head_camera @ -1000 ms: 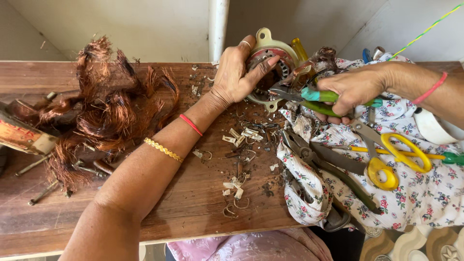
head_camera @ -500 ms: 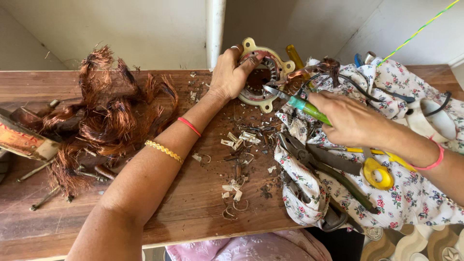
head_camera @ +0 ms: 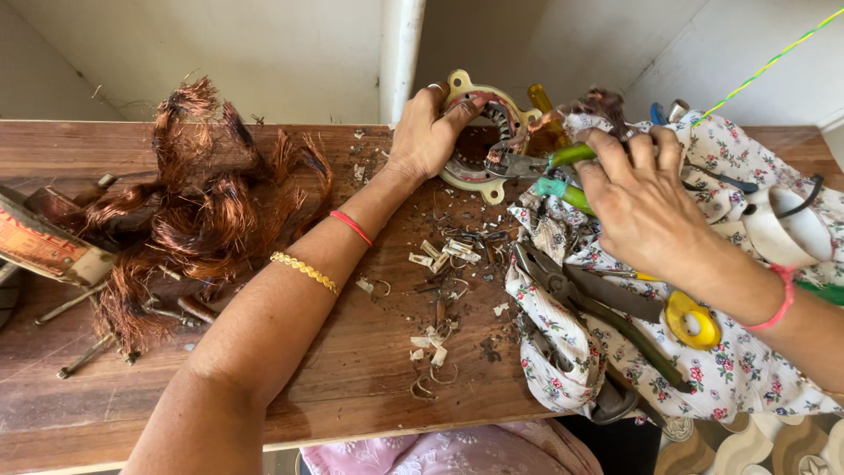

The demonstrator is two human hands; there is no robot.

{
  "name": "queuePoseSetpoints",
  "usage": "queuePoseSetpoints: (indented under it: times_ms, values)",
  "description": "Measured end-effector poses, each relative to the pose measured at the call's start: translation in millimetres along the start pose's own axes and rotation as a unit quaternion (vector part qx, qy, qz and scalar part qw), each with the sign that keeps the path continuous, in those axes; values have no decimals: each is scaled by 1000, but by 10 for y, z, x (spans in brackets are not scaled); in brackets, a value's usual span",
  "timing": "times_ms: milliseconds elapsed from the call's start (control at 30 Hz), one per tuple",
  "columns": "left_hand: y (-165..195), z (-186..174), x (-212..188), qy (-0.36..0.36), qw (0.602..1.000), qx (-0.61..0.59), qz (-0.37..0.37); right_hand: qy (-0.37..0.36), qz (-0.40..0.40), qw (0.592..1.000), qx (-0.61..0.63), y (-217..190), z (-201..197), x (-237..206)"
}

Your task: The person uses pliers to pull and cut copper windings from a motor stator. The removed copper is placed on the table, and the stator is rotated to access different sections of the winding.

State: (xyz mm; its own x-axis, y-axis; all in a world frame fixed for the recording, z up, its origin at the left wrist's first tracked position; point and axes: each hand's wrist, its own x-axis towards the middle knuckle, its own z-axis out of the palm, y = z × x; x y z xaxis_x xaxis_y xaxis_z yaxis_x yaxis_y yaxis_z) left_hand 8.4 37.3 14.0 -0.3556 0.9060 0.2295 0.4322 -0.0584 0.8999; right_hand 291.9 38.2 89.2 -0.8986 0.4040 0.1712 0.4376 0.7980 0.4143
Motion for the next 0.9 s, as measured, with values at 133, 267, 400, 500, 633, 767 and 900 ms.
queuePoseSetpoints:
  times_ms: [133,267,400,500,633,767,900]
  values:
    - [-1,-8,1,21,999,30,19,45,8,993,-107,-119,50,1]
    - [32,-19,-15,5,1000,18,0,-3,7,999,-44,-77,68,45]
    - [67,-23,-39,16,999,26,-18,-52,32,997,-52,-84,81,40]
    - [65,-27,-76,31,999,15,9,-37,27,996,-76,-69,80,25]
    - [65,-10,-112,55,998,30,11,13,20,998,-65,-2,97,64]
    - [80,15,-124,57,997,56,11,-26,40,999,-12,37,117,86]
    - [78,-7,-152,57,997,40,36,-49,46,997,45,71,128,113]
